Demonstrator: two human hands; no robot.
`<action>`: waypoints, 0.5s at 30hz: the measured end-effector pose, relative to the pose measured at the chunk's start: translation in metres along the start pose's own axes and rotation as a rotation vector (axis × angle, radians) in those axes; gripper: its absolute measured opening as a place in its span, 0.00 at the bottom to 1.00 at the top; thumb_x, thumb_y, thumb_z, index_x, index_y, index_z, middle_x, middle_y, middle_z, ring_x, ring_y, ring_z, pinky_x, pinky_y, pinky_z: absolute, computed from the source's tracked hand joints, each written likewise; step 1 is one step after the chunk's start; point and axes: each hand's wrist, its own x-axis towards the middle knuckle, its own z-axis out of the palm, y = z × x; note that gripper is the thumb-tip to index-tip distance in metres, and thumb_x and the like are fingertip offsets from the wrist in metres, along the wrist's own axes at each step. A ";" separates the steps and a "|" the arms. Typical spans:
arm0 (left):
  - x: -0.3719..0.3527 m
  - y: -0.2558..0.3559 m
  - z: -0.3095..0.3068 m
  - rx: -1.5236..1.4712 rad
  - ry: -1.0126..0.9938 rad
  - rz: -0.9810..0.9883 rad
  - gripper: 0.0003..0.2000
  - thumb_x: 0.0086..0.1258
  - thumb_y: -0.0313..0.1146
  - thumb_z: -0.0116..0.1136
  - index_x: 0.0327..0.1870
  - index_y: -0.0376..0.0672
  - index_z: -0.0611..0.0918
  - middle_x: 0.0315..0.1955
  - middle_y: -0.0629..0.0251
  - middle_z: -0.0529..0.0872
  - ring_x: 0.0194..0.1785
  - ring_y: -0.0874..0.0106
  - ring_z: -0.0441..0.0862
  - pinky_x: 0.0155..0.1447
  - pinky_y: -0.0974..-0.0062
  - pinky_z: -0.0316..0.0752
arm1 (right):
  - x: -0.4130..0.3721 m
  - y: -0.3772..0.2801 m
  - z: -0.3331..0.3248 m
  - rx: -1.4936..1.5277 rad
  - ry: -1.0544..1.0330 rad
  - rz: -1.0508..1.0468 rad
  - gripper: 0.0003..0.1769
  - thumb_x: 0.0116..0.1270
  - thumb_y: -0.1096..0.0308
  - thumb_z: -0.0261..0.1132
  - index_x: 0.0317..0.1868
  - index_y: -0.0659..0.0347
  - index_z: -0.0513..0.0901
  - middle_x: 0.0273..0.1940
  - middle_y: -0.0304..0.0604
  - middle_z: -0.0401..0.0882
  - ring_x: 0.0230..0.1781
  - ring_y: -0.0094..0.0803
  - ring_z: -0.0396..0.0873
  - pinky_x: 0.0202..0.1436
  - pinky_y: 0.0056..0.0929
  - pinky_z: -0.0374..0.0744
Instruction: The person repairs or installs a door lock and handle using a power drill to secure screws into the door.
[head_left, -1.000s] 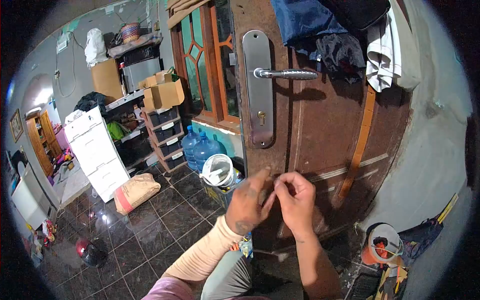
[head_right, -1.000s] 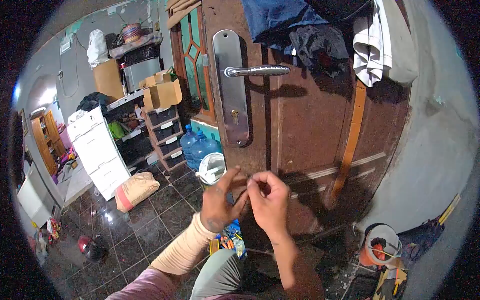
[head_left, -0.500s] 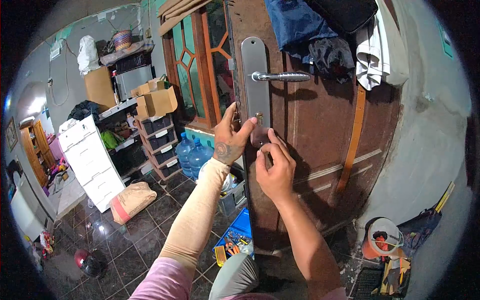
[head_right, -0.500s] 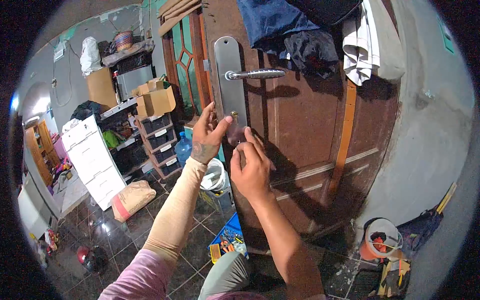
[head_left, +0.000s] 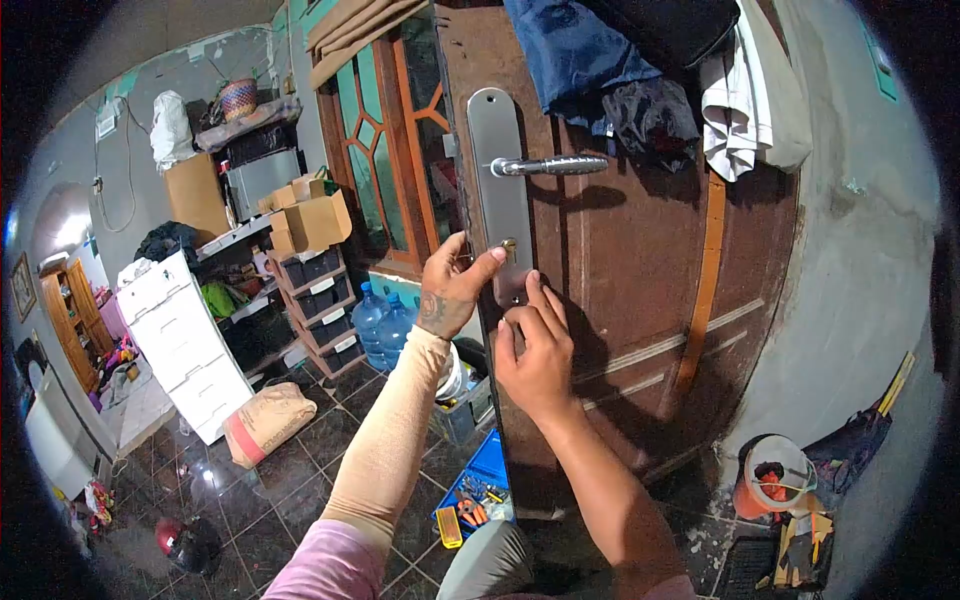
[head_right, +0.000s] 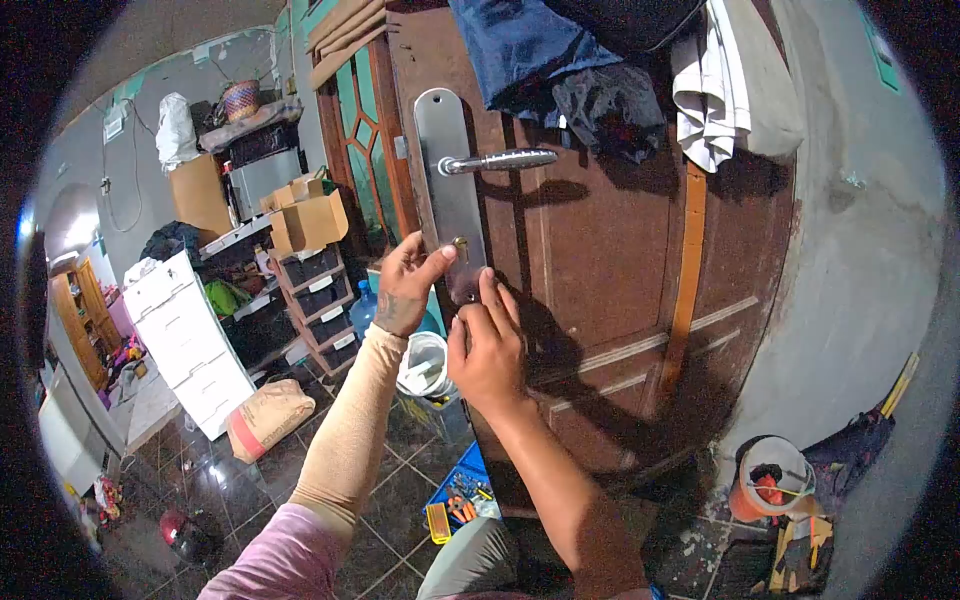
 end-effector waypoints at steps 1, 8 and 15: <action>0.001 0.002 -0.001 0.032 -0.013 -0.019 0.16 0.71 0.35 0.65 0.53 0.34 0.81 0.44 0.67 0.86 0.46 0.80 0.79 0.51 0.81 0.74 | 0.001 0.001 -0.001 0.059 0.009 0.032 0.05 0.63 0.74 0.65 0.36 0.67 0.78 0.63 0.69 0.74 0.61 0.64 0.75 0.63 0.50 0.76; 0.001 0.016 -0.003 0.218 -0.034 0.004 0.17 0.70 0.38 0.68 0.51 0.36 0.81 0.38 0.70 0.84 0.39 0.83 0.75 0.42 0.82 0.71 | 0.001 0.025 -0.019 0.437 0.093 0.361 0.03 0.69 0.78 0.63 0.41 0.68 0.78 0.41 0.48 0.86 0.38 0.30 0.84 0.44 0.29 0.82; 0.006 -0.004 -0.001 0.082 0.021 0.148 0.30 0.67 0.33 0.70 0.66 0.37 0.68 0.48 0.58 0.84 0.48 0.70 0.83 0.52 0.73 0.79 | 0.042 -0.005 -0.054 0.689 0.007 0.523 0.02 0.71 0.77 0.63 0.42 0.66 0.77 0.29 0.36 0.78 0.27 0.19 0.78 0.30 0.19 0.78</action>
